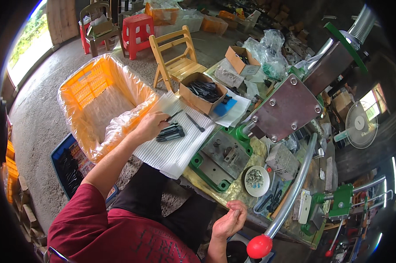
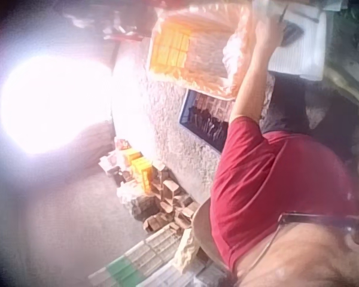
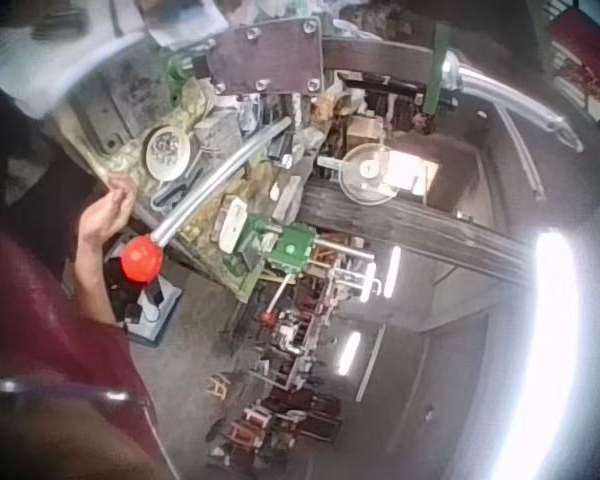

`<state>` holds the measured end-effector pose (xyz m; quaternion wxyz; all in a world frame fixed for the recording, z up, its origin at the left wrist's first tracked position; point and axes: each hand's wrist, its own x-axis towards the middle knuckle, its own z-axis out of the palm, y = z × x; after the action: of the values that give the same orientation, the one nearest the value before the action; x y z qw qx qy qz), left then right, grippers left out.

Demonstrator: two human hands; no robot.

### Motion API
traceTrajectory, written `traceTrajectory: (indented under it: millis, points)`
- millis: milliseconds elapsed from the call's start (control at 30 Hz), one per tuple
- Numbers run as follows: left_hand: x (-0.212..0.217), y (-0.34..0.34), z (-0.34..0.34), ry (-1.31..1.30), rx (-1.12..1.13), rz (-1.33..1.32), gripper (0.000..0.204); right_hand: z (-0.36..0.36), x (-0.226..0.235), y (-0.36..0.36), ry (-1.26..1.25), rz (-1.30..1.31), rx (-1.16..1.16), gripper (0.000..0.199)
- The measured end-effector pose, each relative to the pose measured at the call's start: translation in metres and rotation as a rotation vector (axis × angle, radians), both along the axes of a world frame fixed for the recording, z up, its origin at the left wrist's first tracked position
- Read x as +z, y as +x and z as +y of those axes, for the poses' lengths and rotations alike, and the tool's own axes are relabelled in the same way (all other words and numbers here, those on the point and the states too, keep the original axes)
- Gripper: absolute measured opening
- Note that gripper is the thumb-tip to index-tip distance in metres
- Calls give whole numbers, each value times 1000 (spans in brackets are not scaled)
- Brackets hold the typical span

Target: The person assembles plastic components by inserting metal fasteners into them by hand and pressing them using a manual press machine, then stacks and arranges the finished parts into plastic crates with foam padding.

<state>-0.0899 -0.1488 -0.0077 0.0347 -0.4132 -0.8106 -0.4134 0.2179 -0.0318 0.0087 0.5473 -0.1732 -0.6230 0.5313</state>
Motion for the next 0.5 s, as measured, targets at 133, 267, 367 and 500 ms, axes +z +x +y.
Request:
traceTrajectory:
  millis: [133,267,367,500]
  points:
    - [-2,1,-7,-368,52,54,20,-3,0,-2,-30,-9,-2,15]
    - [-12,-1,-6,-477,33,47,21,-5,0,-4,-24,-33,0,16]
    - [-13,-1,-4,-490,36,29,23,-4,-2,-3,-44,-37,10,16]
    - [-9,-3,-1,-522,-2,55,23,-3,-5,-3,-46,-41,7,16]
